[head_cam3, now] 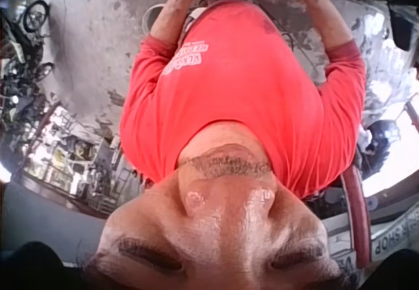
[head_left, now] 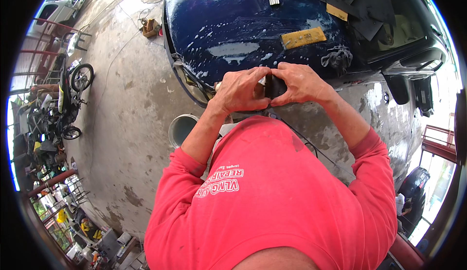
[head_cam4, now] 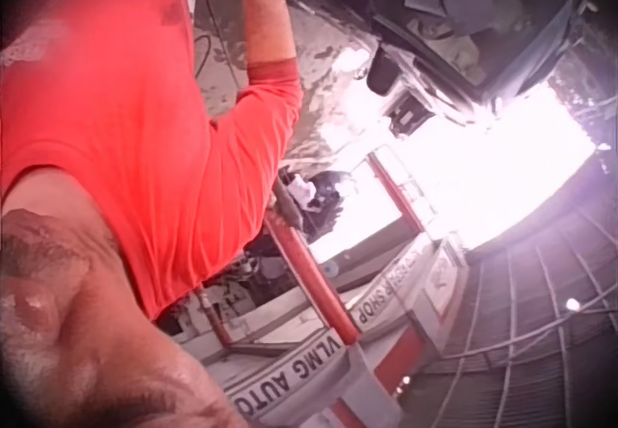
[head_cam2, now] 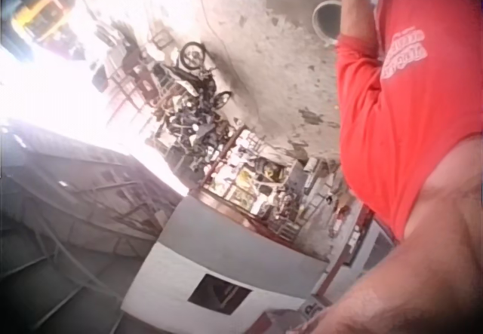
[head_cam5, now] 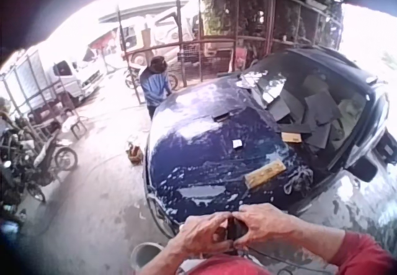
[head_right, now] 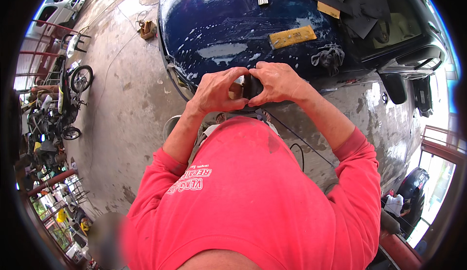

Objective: The person sands the hood of a blue car using a sanding block and sandpaper, applying water and wiping the surface with a cloth. They switch between different sanding tools and occasionally dip the sanding block into a bucket of water.

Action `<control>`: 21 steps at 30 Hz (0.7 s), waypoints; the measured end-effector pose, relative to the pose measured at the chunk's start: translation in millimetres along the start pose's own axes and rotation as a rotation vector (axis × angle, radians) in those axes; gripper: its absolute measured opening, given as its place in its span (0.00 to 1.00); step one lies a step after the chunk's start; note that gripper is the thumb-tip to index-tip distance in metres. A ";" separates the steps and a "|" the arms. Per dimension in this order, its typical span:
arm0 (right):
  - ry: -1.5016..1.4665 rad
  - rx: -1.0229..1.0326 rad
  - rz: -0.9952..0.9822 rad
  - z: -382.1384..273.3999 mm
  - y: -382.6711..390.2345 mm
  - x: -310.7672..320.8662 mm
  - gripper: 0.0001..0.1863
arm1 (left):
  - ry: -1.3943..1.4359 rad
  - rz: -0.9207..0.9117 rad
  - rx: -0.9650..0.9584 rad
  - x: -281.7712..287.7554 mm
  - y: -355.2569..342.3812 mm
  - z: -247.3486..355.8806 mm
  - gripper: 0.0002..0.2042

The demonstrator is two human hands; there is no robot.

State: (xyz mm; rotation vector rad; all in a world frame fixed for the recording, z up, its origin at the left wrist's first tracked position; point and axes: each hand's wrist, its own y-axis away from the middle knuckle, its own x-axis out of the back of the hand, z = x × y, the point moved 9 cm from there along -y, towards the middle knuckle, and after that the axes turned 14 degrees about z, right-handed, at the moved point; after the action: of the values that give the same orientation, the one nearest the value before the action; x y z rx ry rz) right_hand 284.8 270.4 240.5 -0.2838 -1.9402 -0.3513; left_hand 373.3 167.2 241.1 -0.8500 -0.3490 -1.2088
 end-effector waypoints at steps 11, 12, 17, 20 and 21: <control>-0.192 0.063 -0.026 29.5 -9.4 -10.1 0.36 | -0.013 0.010 -0.035 -8.8 -0.2 -2.6 0.27; -0.247 0.072 0.032 30.5 -10.8 -7.8 0.34 | -0.009 0.019 -0.039 -7.8 -0.5 -3.0 0.27; -0.419 -0.060 0.105 33.4 -11.7 -12.6 0.30 | 0.006 0.028 -0.045 -5.9 -3.8 -5.1 0.28; -0.431 -0.237 0.048 40.4 -9.0 -13.1 0.33 | -0.011 0.010 -0.064 -7.8 -5.5 -5.2 0.28; -0.384 -0.254 0.030 40.7 -9.1 -12.7 0.34 | -0.007 0.005 -0.058 -8.5 -6.0 -5.9 0.28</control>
State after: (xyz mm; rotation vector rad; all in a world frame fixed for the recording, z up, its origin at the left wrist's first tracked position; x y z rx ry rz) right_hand 251.6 276.7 212.8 -0.5806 -2.2645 -0.5573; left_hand 363.7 168.0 234.0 -0.9045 -0.3185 -1.2164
